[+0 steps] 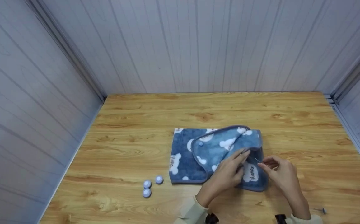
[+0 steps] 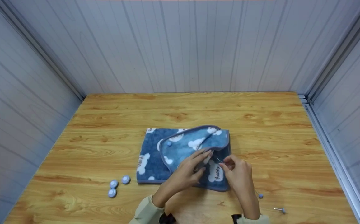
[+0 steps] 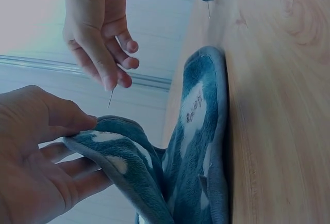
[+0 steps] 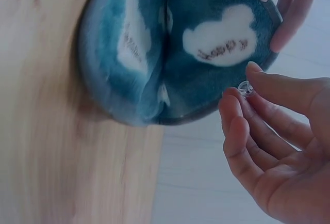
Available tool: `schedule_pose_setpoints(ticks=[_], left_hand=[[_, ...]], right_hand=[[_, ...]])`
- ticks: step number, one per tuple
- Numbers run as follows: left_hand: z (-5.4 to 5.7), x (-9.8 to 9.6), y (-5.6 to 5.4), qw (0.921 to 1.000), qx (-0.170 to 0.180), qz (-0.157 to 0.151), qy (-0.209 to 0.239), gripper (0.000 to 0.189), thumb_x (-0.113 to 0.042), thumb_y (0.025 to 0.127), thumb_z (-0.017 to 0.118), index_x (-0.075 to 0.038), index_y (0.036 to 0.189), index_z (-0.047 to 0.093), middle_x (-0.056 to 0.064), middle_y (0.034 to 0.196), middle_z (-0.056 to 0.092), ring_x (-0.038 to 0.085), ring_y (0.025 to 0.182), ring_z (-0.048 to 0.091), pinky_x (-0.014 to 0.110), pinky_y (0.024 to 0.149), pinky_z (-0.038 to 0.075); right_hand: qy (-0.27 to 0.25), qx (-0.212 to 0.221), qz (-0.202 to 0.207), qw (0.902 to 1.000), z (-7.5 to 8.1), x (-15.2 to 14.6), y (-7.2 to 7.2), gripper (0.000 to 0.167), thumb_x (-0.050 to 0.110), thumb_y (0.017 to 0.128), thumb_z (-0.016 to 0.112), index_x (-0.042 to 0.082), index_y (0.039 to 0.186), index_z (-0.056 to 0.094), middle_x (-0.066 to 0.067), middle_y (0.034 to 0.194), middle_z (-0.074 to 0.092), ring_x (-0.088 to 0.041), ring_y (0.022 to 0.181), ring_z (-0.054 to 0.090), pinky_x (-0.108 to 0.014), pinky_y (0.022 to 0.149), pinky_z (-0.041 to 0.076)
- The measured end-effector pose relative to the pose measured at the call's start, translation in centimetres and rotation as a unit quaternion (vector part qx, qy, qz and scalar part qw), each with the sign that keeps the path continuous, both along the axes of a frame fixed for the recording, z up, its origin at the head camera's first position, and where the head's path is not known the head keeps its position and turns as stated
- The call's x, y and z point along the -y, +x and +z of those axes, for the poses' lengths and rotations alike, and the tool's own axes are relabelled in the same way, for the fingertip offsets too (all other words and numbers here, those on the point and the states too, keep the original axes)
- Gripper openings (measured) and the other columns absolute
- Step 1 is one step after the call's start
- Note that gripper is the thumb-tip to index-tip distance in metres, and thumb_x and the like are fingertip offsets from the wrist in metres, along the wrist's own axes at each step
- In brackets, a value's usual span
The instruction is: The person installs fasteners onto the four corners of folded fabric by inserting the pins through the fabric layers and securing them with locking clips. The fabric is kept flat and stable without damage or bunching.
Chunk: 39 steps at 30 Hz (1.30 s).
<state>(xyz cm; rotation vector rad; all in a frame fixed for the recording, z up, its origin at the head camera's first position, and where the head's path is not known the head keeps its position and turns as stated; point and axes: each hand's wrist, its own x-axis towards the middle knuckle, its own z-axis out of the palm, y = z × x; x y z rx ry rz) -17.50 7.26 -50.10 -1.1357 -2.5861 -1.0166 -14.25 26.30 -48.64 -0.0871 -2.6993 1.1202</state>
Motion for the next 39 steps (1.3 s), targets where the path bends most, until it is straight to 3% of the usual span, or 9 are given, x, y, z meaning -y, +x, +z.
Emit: schedule_pose_setpoints(ticks=[20, 23, 26, 29, 32, 36, 39], left_hand=[[0.2, -0.2, 0.1, 0.9995, 0.015, -0.025, -0.015, 0.059, -0.002, 0.088, 0.057, -0.012, 0.143, 0.042, 0.003, 0.146, 0.040, 0.007, 0.123, 0.045, 0.019, 0.092, 0.041], [0.1, -0.2, 0.2, 0.9990, 0.020, -0.035, -0.020, 0.059, -0.002, 0.089, 0.056, -0.012, 0.144, 0.040, 0.003, 0.147, 0.039, 0.008, 0.125, 0.044, 0.015, 0.089, 0.041], [-0.1, -0.2, 0.3, 0.9986, 0.024, -0.041, -0.025, 0.059, -0.002, 0.089, 0.055, -0.012, 0.144, 0.039, 0.002, 0.147, 0.038, 0.008, 0.124, 0.045, 0.013, 0.084, 0.040], [-0.1, -0.2, 0.5, 0.9983, 0.015, -0.041, -0.038, 0.058, -0.003, 0.088, 0.056, -0.013, 0.143, 0.042, 0.000, 0.147, 0.038, 0.008, 0.124, 0.046, 0.013, 0.083, 0.041], [-0.1, -0.2, 0.7, 0.9979, -0.001, -0.038, -0.053, 0.057, -0.004, 0.088, 0.057, -0.015, 0.142, 0.045, -0.001, 0.147, 0.038, 0.009, 0.122, 0.048, 0.014, 0.083, 0.043], [0.1, 0.0, 1.1, 0.9978, -0.013, -0.041, -0.050, 0.054, -0.005, 0.089, 0.057, -0.019, 0.140, 0.048, -0.003, 0.148, 0.037, 0.008, 0.104, 0.057, 0.012, 0.070, 0.039], [0.3, 0.3, 1.4, 0.9986, -0.020, -0.040, -0.028, 0.054, -0.004, 0.088, 0.058, -0.021, 0.139, 0.050, -0.001, 0.148, 0.036, 0.007, 0.086, 0.055, 0.013, 0.063, 0.034]], right_hand=[[-0.030, -0.074, 0.018, 0.9966, -0.3, 1.8, -1.1, 0.014, -0.001, 0.072, 0.079, 0.003, 0.082, 0.070, -0.006, 0.077, 0.069, -0.017, 0.068, 0.065, -0.018, 0.058, 0.049], [-0.035, -0.070, 0.023, 0.9967, -0.5, 2.0, -1.1, 0.017, -0.003, 0.073, 0.077, 0.001, 0.086, 0.068, -0.008, 0.078, 0.069, -0.018, 0.070, 0.065, -0.019, 0.059, 0.050], [-0.033, -0.068, 0.027, 0.9967, -0.6, 2.1, -1.3, 0.029, -0.007, 0.074, 0.075, -0.001, 0.099, 0.064, -0.010, 0.078, 0.069, -0.021, 0.070, 0.066, -0.023, 0.060, 0.051], [-0.028, -0.063, 0.037, 0.9969, -0.7, 2.2, -1.4, 0.039, -0.010, 0.074, 0.071, -0.002, 0.111, 0.062, -0.012, 0.079, 0.069, -0.024, 0.071, 0.066, -0.029, 0.061, 0.053], [-0.024, -0.054, 0.046, 0.9972, -0.7, 2.2, -1.6, 0.038, -0.011, 0.075, 0.068, -0.002, 0.112, 0.066, -0.015, 0.083, 0.069, -0.026, 0.075, 0.067, -0.032, 0.064, 0.053], [-0.022, -0.046, 0.042, 0.9978, -0.7, 2.3, -1.6, 0.028, -0.011, 0.076, 0.067, -0.001, 0.101, 0.071, -0.015, 0.088, 0.070, -0.027, 0.079, 0.067, -0.029, 0.065, 0.053], [-0.023, -0.048, 0.036, 0.9979, -0.6, 2.2, -1.6, 0.023, -0.010, 0.076, 0.067, 0.002, 0.096, 0.071, -0.012, 0.086, 0.069, -0.026, 0.078, 0.066, -0.026, 0.064, 0.052]])
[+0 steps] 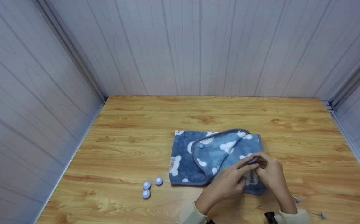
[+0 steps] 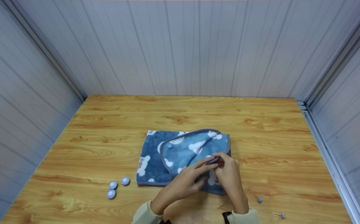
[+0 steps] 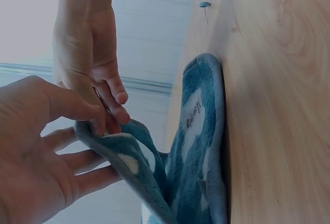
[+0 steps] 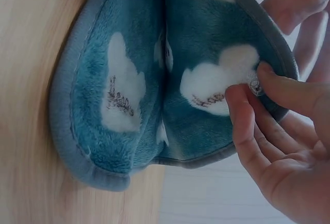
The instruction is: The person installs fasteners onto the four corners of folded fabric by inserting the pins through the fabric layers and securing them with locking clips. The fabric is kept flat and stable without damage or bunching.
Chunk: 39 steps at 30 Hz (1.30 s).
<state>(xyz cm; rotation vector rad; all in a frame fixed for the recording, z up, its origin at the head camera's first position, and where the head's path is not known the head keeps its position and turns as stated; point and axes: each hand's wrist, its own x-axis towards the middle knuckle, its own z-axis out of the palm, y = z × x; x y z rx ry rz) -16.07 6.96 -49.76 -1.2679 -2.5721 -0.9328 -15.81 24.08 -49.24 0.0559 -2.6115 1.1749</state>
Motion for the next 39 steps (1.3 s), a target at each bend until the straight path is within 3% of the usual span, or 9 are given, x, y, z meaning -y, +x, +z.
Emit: schedule_pose_setpoints(ticks=[4, 8, 15, 21, 25, 30, 35, 39], left_hand=[[0.3, 0.9, 0.6, 0.9998, -0.001, 0.016, 0.013, 0.056, -0.003, 0.086, 0.060, -0.021, 0.137, 0.050, 0.003, 0.147, 0.038, 0.004, 0.076, 0.050, 0.013, 0.059, 0.032], [0.7, 2.3, 1.2, 0.9991, 0.008, 0.041, -0.002, 0.053, -0.006, 0.086, 0.062, -0.023, 0.134, 0.053, 0.004, 0.141, 0.044, 0.003, 0.078, 0.051, 0.012, 0.057, 0.034], [1.2, 5.0, 1.8, 0.9964, 0.037, 0.075, -0.017, 0.043, -0.006, 0.086, 0.062, -0.020, 0.127, 0.059, 0.002, 0.132, 0.053, 0.012, 0.109, 0.056, 0.017, 0.065, 0.044], [1.1, 7.3, 1.8, 0.9926, 0.059, 0.104, -0.020, 0.040, -0.006, 0.086, 0.064, -0.021, 0.124, 0.062, -0.001, 0.128, 0.055, 0.013, 0.110, 0.056, 0.023, 0.070, 0.048], [0.8, 9.3, 1.7, 0.9876, 0.065, 0.141, -0.022, 0.037, -0.009, 0.086, 0.066, -0.019, 0.121, 0.063, 0.001, 0.125, 0.057, 0.017, 0.112, 0.055, 0.032, 0.081, 0.051], [0.3, 12.3, 1.5, 0.9765, 0.076, 0.201, -0.021, 0.037, -0.007, 0.083, 0.068, -0.015, 0.119, 0.064, 0.003, 0.123, 0.057, 0.021, 0.112, 0.055, 0.038, 0.082, 0.050], [-0.3, 15.4, 1.2, 0.9570, 0.075, 0.278, -0.035, 0.038, -0.003, 0.078, 0.068, -0.012, 0.115, 0.066, 0.007, 0.121, 0.058, 0.026, 0.112, 0.055, 0.043, 0.082, 0.050], [-1.0, 17.3, 1.1, 0.9427, 0.070, 0.322, -0.052, 0.037, 0.002, 0.074, 0.070, -0.008, 0.110, 0.067, 0.012, 0.117, 0.059, 0.032, 0.105, 0.057, 0.046, 0.076, 0.050]], right_hand=[[-0.015, -0.007, 0.001, 0.9999, 0.0, -0.1, 0.2, 0.021, -0.011, 0.075, 0.069, 0.003, 0.091, 0.069, -0.009, 0.083, 0.068, -0.024, 0.076, 0.066, -0.023, 0.063, 0.051], [-0.032, -0.012, -0.001, 0.9994, 0.0, -0.1, 0.4, 0.021, -0.010, 0.073, 0.073, 0.003, 0.089, 0.069, -0.008, 0.083, 0.068, -0.020, 0.075, 0.066, -0.018, 0.063, 0.050], [-0.042, -0.010, -0.011, 0.9990, 0.0, 0.0, 0.5, 0.021, -0.010, 0.072, 0.074, 0.003, 0.088, 0.069, -0.009, 0.084, 0.068, -0.014, 0.074, 0.065, -0.013, 0.062, 0.048], [-0.044, -0.015, -0.013, 0.9988, 0.1, -0.1, 0.7, 0.022, -0.013, 0.071, 0.072, 0.003, 0.087, 0.069, -0.010, 0.083, 0.068, -0.016, 0.074, 0.065, -0.012, 0.061, 0.047], [-0.045, -0.013, -0.015, 0.9988, 0.1, -0.1, 0.7, 0.022, -0.013, 0.071, 0.072, 0.003, 0.086, 0.069, -0.009, 0.083, 0.068, -0.014, 0.074, 0.064, -0.012, 0.061, 0.047], [-0.042, -0.006, -0.013, 0.9990, 0.2, -0.1, 0.7, 0.022, -0.012, 0.071, 0.072, 0.003, 0.087, 0.069, -0.009, 0.083, 0.068, -0.013, 0.074, 0.064, -0.013, 0.061, 0.047], [-0.039, -0.010, -0.013, 0.9991, 0.2, -0.1, 0.7, 0.023, -0.013, 0.070, 0.072, 0.003, 0.086, 0.069, -0.010, 0.082, 0.068, -0.014, 0.072, 0.064, -0.011, 0.059, 0.047], [-0.049, -0.012, -0.009, 0.9987, 0.2, 0.0, 0.8, 0.022, -0.012, 0.071, 0.072, 0.003, 0.087, 0.069, -0.010, 0.081, 0.068, -0.010, 0.071, 0.063, -0.011, 0.059, 0.046]])
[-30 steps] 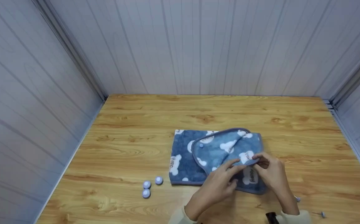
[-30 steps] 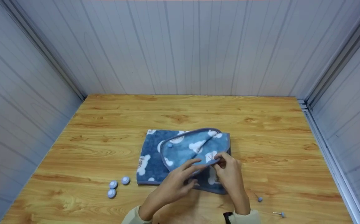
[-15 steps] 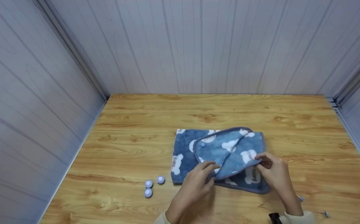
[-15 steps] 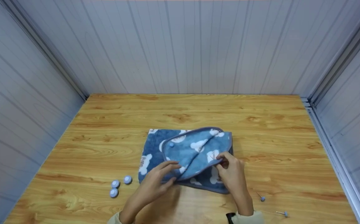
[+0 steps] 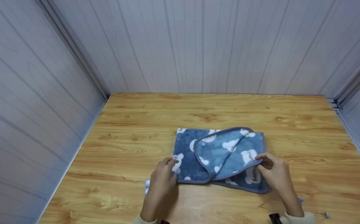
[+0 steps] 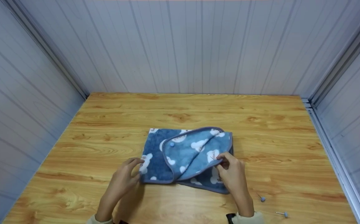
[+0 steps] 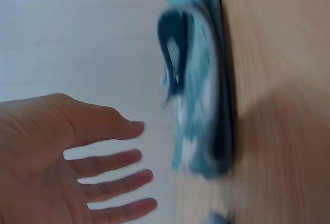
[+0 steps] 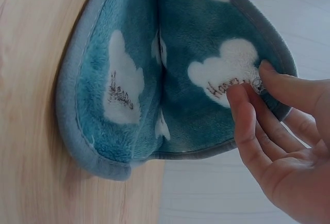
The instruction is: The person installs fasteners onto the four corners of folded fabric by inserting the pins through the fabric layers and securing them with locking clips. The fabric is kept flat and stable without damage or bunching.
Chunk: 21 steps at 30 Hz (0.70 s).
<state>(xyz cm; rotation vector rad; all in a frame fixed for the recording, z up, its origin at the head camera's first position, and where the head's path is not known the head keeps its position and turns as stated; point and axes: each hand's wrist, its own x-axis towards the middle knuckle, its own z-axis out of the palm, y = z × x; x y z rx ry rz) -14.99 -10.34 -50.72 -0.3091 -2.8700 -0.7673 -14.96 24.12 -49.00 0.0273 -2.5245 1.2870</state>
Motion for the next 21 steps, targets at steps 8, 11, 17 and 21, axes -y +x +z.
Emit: schedule_pose_setpoints(ticks=[8, 11, 17, 21], left_hand=[[-1.2, 1.6, 0.0, 0.9969, 0.067, 0.019, 0.037, 0.029, 0.014, 0.077, 0.059, 0.003, 0.103, 0.064, 0.016, 0.103, 0.057, 0.032, 0.090, 0.058, 0.042, 0.070, 0.049], [-1.4, 1.7, 0.0, 0.9968, 0.067, 0.023, 0.036, 0.020, 0.015, 0.080, 0.056, 0.007, 0.097, 0.063, 0.016, 0.098, 0.056, 0.030, 0.085, 0.058, 0.039, 0.069, 0.049], [-1.2, 1.8, 0.0, 0.9960, 0.083, 0.024, 0.020, 0.016, 0.018, 0.078, 0.051, 0.010, 0.083, 0.063, 0.014, 0.086, 0.051, 0.025, 0.077, 0.051, 0.036, 0.065, 0.046], [-1.3, 1.9, 0.1, 0.9972, 0.072, 0.014, 0.011, 0.013, 0.016, 0.081, 0.052, 0.009, 0.083, 0.064, 0.012, 0.079, 0.051, 0.025, 0.072, 0.053, 0.037, 0.064, 0.048]], right_hand=[[-0.010, -0.005, 0.002, 0.9999, -0.1, -0.1, 0.3, 0.022, -0.012, 0.072, 0.072, 0.003, 0.087, 0.069, -0.010, 0.083, 0.068, -0.008, 0.072, 0.062, -0.011, 0.060, 0.046], [-0.010, -0.005, 0.003, 0.9999, -0.1, -0.1, 0.3, 0.022, -0.013, 0.072, 0.072, 0.003, 0.087, 0.069, -0.010, 0.083, 0.068, -0.012, 0.072, 0.063, -0.011, 0.060, 0.046], [-0.012, -0.009, 0.005, 0.9999, -0.1, -0.1, 0.3, 0.022, -0.013, 0.072, 0.071, 0.003, 0.087, 0.069, -0.009, 0.082, 0.068, -0.015, 0.072, 0.064, -0.011, 0.060, 0.047], [-0.013, -0.011, 0.009, 0.9998, -0.1, -0.2, 0.4, 0.023, -0.014, 0.072, 0.070, 0.003, 0.087, 0.069, -0.010, 0.083, 0.068, -0.019, 0.073, 0.065, -0.011, 0.060, 0.047]])
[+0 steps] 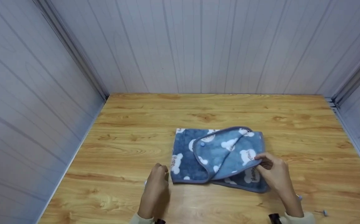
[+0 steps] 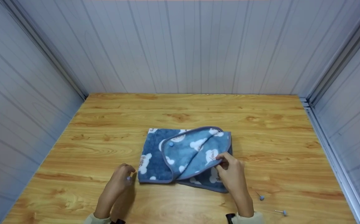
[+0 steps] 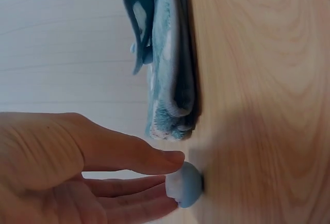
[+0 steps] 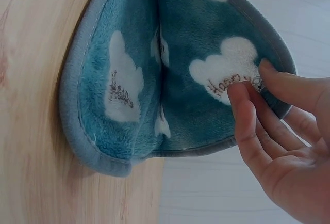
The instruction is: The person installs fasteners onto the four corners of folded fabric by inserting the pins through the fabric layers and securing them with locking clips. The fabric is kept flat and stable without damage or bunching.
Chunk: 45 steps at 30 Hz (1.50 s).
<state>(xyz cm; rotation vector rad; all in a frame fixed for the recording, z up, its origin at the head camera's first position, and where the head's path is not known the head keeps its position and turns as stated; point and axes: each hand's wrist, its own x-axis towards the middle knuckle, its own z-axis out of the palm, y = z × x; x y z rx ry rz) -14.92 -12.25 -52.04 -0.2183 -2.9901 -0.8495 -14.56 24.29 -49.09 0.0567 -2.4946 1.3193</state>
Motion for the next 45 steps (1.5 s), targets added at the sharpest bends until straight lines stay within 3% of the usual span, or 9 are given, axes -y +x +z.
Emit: schedule_pose_setpoints(ticks=[5, 11, 20, 28, 34, 42, 45], left_hand=[[-0.3, 0.0, 0.1, 1.0000, 0.003, 0.005, 0.001, 0.017, 0.016, 0.078, 0.053, 0.006, 0.085, 0.064, 0.012, 0.078, 0.052, 0.026, 0.073, 0.055, 0.038, 0.064, 0.048], [-0.1, -0.1, 0.5, 0.9999, -0.008, 0.014, -0.007, 0.007, 0.007, 0.083, 0.060, 0.001, 0.084, 0.064, 0.005, 0.076, 0.049, 0.022, 0.069, 0.051, 0.036, 0.058, 0.044], [-0.4, -0.1, 1.0, 0.9997, -0.023, -0.002, 0.009, 0.023, 0.011, 0.084, 0.047, -0.004, 0.069, 0.055, 0.001, 0.071, 0.039, 0.017, 0.066, 0.039, 0.029, 0.057, 0.036], [-0.3, -0.3, 0.1, 0.9990, 0.006, 0.034, -0.027, 0.019, 0.010, 0.066, 0.056, -0.002, 0.075, 0.068, 0.006, 0.073, 0.059, 0.027, 0.067, 0.059, 0.040, 0.059, 0.048], [0.0, -0.8, -0.4, 0.9989, -0.007, 0.030, 0.036, 0.019, 0.010, 0.070, 0.062, 0.001, 0.085, 0.068, 0.005, 0.082, 0.054, 0.023, 0.073, 0.058, 0.037, 0.065, 0.050], [0.7, -2.1, -1.0, 0.9922, -0.084, -0.020, 0.089, 0.021, 0.005, 0.070, 0.072, 0.004, 0.090, 0.071, 0.007, 0.085, 0.056, 0.018, 0.073, 0.060, 0.029, 0.063, 0.051], [1.3, -2.9, -1.3, 0.9886, -0.089, -0.032, 0.117, 0.022, 0.007, 0.070, 0.071, 0.006, 0.092, 0.071, 0.006, 0.087, 0.054, 0.018, 0.075, 0.059, 0.028, 0.064, 0.050]], right_hand=[[0.003, -0.001, 0.002, 1.0000, 0.0, 0.0, 0.0, 0.023, -0.014, 0.071, 0.070, 0.002, 0.087, 0.069, -0.011, 0.083, 0.068, -0.021, 0.073, 0.066, -0.011, 0.060, 0.047], [0.009, 0.015, 0.005, 0.9998, 0.1, 0.1, 0.0, 0.023, -0.014, 0.073, 0.068, 0.003, 0.089, 0.069, -0.010, 0.083, 0.068, -0.024, 0.074, 0.066, -0.014, 0.061, 0.048], [0.008, 0.015, 0.003, 0.9999, 0.1, 0.1, 0.0, 0.024, -0.014, 0.072, 0.068, 0.004, 0.088, 0.069, -0.009, 0.083, 0.068, -0.024, 0.074, 0.066, -0.014, 0.060, 0.048], [0.016, 0.013, 0.000, 0.9998, 0.2, 0.1, 0.0, 0.024, -0.014, 0.072, 0.069, 0.004, 0.088, 0.069, -0.009, 0.083, 0.068, -0.023, 0.074, 0.066, -0.015, 0.061, 0.048], [0.015, 0.007, -0.002, 0.9999, 0.2, 0.1, 0.0, 0.022, -0.012, 0.073, 0.070, 0.004, 0.088, 0.069, -0.010, 0.083, 0.069, -0.022, 0.074, 0.066, -0.014, 0.061, 0.049], [-0.011, 0.017, -0.001, 0.9998, 0.0, 0.1, 0.1, 0.022, -0.012, 0.074, 0.070, 0.003, 0.089, 0.069, -0.011, 0.086, 0.068, -0.020, 0.076, 0.066, -0.016, 0.062, 0.050], [-0.012, 0.019, -0.002, 0.9998, 0.0, 0.1, 0.1, 0.022, -0.012, 0.073, 0.069, 0.002, 0.090, 0.069, -0.011, 0.087, 0.068, -0.020, 0.076, 0.066, -0.015, 0.062, 0.049]])
